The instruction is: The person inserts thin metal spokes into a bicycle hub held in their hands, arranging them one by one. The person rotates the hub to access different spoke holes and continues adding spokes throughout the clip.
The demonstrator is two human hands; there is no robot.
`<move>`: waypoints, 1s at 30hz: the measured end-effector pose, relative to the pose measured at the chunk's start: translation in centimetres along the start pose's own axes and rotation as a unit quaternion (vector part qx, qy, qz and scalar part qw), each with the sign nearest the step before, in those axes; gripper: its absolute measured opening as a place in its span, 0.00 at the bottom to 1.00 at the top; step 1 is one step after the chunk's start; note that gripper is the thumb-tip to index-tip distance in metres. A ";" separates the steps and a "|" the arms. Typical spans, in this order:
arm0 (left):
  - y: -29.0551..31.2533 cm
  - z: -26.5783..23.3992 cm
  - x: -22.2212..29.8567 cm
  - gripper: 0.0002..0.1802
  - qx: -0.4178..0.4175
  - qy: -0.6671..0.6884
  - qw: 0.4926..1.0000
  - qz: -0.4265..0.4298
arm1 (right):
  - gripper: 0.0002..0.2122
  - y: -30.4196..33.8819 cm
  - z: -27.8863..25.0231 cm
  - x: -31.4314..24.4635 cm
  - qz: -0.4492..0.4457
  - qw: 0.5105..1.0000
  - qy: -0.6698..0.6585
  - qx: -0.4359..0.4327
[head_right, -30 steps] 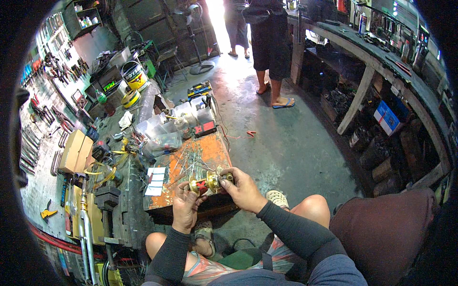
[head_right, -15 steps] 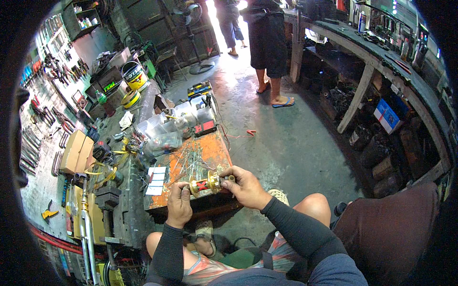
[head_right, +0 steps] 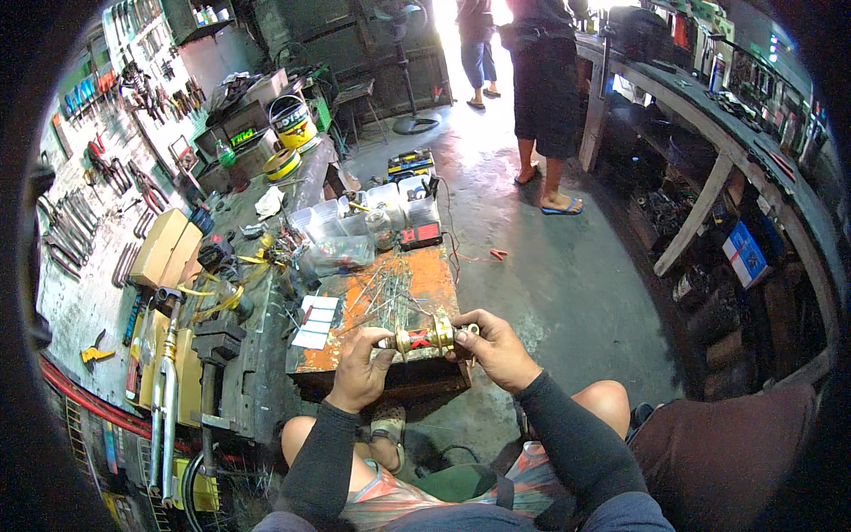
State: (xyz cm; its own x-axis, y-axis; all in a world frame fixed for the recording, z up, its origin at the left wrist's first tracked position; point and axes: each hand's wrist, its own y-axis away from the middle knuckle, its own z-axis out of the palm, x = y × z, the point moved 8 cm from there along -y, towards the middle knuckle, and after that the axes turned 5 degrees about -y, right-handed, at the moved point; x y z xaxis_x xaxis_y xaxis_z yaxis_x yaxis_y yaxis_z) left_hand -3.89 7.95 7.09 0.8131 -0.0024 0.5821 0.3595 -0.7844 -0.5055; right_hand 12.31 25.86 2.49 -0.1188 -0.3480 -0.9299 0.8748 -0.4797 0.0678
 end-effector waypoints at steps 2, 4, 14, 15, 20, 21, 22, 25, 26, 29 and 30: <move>0.1 0.7 -0.5 0.17 -0.033 0.021 0.999 -0.008 | 0.11 -0.3 -0.3 0.5 0.014 1.000 0.007 -0.003; 0.4 1.5 -1.3 0.19 -0.079 0.032 0.996 -0.031 | 0.11 -0.5 -0.9 -0.2 0.004 0.995 0.094 -0.018; 1.5 3.8 -5.8 0.25 -0.072 0.317 0.921 -0.213 | 0.11 -1.5 -3.2 -0.3 -0.004 0.984 -0.179 0.005; 1.9 5.4 -4.6 0.32 -0.113 0.365 0.902 -0.201 | 0.11 -1.6 -2.1 0.5 -0.004 0.975 -0.223 -0.008; 2.2 9.1 -1.7 0.31 -0.043 0.582 0.766 -0.270 | 0.15 -0.8 3.9 4.2 0.030 0.984 -0.164 -0.063; 2.4 8.1 -1.9 0.27 0.000 0.574 0.758 -0.310 | 0.16 -0.6 4.8 4.5 0.035 0.991 -0.113 -0.069; 2.8 7.0 -2.1 0.24 0.042 0.565 0.746 -0.349 | 0.19 -0.4 5.8 4.3 -0.002 0.997 0.005 -0.079; 5.2 3.6 -5.3 0.17 0.083 0.547 0.737 -0.389 | 0.29 1.5 9.9 2.9 -0.076 0.949 0.217 -0.218; 5.5 1.4 -5.4 0.17 0.069 0.462 0.777 -0.421 | 0.31 2.7 11.1 1.6 -0.108 0.903 0.325 -0.260; 3.8 -4.8 -9.6 0.25 -0.038 0.047 0.920 -0.387 | 0.34 3.8 12.0 2.2 -0.192 0.834 0.416 -0.308; 2.4 -7.3 -9.6 0.28 -0.038 -0.156 0.936 -0.314 | 0.34 4.0 11.5 2.6 -0.174 0.829 0.431 -0.310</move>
State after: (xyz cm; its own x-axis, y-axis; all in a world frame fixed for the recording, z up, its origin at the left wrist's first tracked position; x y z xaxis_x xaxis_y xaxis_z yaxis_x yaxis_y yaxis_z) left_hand -14.20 1.54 4.95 0.5500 0.6461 0.5292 0.7881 -0.6113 -0.0727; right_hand 10.07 13.77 4.45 -0.2679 0.5587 -0.7849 0.9633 0.1682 -0.2091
